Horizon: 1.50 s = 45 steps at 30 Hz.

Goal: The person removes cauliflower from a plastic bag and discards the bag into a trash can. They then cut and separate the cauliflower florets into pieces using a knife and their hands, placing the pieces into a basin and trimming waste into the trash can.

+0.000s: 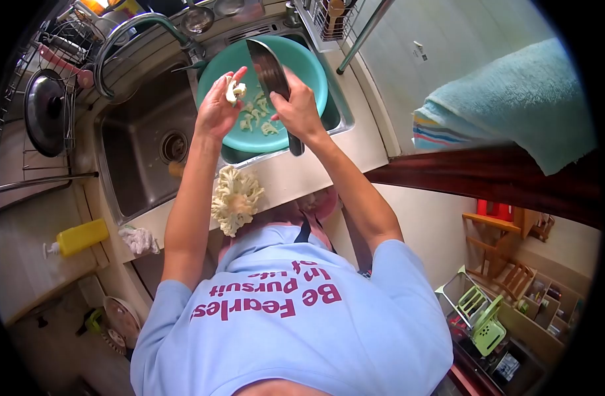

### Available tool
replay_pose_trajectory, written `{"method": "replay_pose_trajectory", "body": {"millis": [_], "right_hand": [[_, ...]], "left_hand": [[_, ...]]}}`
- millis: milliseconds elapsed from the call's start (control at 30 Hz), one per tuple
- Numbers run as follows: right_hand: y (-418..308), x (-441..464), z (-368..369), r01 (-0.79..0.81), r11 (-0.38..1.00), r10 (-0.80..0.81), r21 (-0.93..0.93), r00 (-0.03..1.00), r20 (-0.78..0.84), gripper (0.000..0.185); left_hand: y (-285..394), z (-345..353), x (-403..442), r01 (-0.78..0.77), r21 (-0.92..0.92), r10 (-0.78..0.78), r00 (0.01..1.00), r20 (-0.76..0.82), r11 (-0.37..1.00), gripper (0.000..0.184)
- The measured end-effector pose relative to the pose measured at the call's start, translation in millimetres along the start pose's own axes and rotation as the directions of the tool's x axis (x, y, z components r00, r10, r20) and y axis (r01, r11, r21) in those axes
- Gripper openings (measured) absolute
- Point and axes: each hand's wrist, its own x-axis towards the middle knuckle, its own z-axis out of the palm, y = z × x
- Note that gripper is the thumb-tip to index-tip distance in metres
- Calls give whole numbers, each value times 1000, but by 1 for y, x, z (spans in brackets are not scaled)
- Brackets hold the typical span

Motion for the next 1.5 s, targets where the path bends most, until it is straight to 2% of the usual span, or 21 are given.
{"method": "replay_pose_trajectory", "body": {"millis": [67,167,233,300,367,433,567,600,700,833,867,900,967,1033,1133,1167,1300,1333,1400,1433,1500], "right_hand": [[-4,0,-3,58,997,-57,40,998,-40,73],[-5,-1,-11,86,991,-84,107,996,-21,81],[-2,3,-16,35,978,-50,207,996,68,87],[-1,7,-10,-142,939,117,312,988,97,95],[4,15,-4,-131,936,123,326,991,44,96],[9,20,-2,-307,822,278,480,951,134,89],[20,26,7,-265,835,304,482,953,-2,83],[22,27,8,-230,841,293,490,955,-55,75],[26,30,-5,-229,863,298,450,950,-88,82],[40,32,-9,-192,931,245,311,959,-143,86],[43,33,-8,-177,955,218,240,963,-156,91],[41,32,-6,-171,976,195,134,961,-196,85],[52,34,-8,-132,991,136,33,963,-232,82],[58,31,-15,-207,978,206,19,949,-241,66],[55,15,-28,-290,953,300,88,945,-129,48],[52,4,-28,-270,956,282,113,953,-111,51],[19,-46,-20,-197,980,196,35,980,38,56],[13,-61,-15,-169,985,167,26,984,60,54],[-5,-86,0,-187,982,187,-13,978,89,53],[-13,-97,9,-195,980,200,-47,973,120,52],[-17,-117,27,-197,980,197,-12,972,130,36]], "left_hand": [[2,1,1,-39,6,39,999,24,999,23],[7,4,-2,-74,29,73,996,41,997,26],[8,10,-6,-65,48,63,997,32,997,28],[7,20,-11,-35,77,32,998,45,996,26],[2,23,-11,-42,136,35,998,57,990,26],[-4,25,-13,-48,193,37,997,62,980,27],[-10,16,-12,-208,433,208,977,49,877,27],[-8,13,-11,-230,467,285,957,-50,854,24],[3,-2,-11,-238,491,391,890,-236,838,23],[18,-13,-5,-124,601,288,940,-184,789,53],[21,-14,-7,-78,644,238,957,-165,761,70],[26,-16,-11,-79,643,248,953,-177,762,70],[37,-23,-19,-11,861,341,921,-190,509,75],[52,-44,-36,-57,850,367,915,-165,524,67],[69,-68,-81,84,858,160,969,-190,507,50],[70,-78,-98,83,856,162,968,-191,510,50],[58,-108,-175,144,920,-207,976,-71,364,56],[52,-107,-197,144,918,-212,975,-68,369,56],[36,-96,-230,97,985,-154,985,-75,142,69],[24,-96,-235,94,985,-156,985,-70,147,69],[-4,-103,-242,-208,976,87,973,213,-56,78]]}}
